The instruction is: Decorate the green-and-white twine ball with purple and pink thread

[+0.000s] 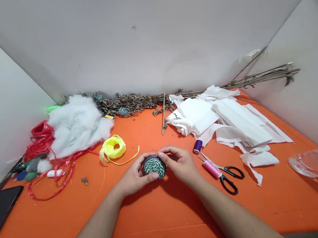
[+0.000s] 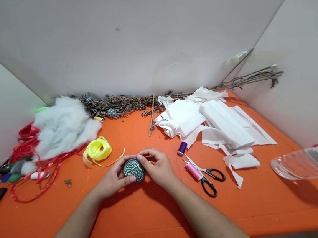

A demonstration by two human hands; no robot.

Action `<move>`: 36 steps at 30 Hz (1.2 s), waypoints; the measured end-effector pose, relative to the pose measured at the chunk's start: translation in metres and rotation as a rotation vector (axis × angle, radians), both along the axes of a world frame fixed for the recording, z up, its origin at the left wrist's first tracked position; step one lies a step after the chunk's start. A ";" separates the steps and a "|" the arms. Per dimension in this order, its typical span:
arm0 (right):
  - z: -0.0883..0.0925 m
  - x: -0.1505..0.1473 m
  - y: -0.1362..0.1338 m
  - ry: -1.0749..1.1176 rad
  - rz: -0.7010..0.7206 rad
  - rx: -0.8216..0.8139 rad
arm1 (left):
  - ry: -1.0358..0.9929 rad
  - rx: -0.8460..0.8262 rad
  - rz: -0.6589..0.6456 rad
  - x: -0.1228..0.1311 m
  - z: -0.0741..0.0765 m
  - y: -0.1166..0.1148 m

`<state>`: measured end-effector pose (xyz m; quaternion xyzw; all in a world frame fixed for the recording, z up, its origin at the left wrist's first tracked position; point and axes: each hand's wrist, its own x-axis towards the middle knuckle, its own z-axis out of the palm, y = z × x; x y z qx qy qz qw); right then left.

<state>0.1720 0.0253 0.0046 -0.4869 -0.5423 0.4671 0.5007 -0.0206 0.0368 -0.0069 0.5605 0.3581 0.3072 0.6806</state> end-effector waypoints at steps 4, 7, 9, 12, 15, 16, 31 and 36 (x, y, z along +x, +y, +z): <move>0.002 0.000 0.000 0.013 -0.011 0.013 | -0.003 -0.004 0.000 0.000 0.000 0.000; 0.001 0.000 0.000 0.018 -0.009 -0.002 | -0.013 -0.003 -0.005 0.000 -0.001 0.000; 0.001 -0.001 0.000 0.024 -0.006 -0.021 | -0.022 -0.005 -0.011 0.000 -0.002 0.000; 0.000 -0.001 0.001 0.047 -0.004 -0.041 | -0.021 -0.008 -0.019 -0.001 -0.003 0.000; -0.001 0.000 0.003 0.093 0.002 -0.078 | -0.028 -0.016 -0.025 -0.001 -0.003 -0.001; -0.002 0.000 0.003 0.107 0.004 -0.093 | -0.037 -0.023 -0.029 -0.001 -0.002 -0.001; -0.008 0.002 0.008 0.146 0.012 -0.197 | -0.056 0.004 -0.080 -0.003 -0.004 -0.002; -0.001 -0.001 0.005 0.097 -0.027 -0.150 | -0.019 -0.039 -0.071 -0.003 -0.003 -0.002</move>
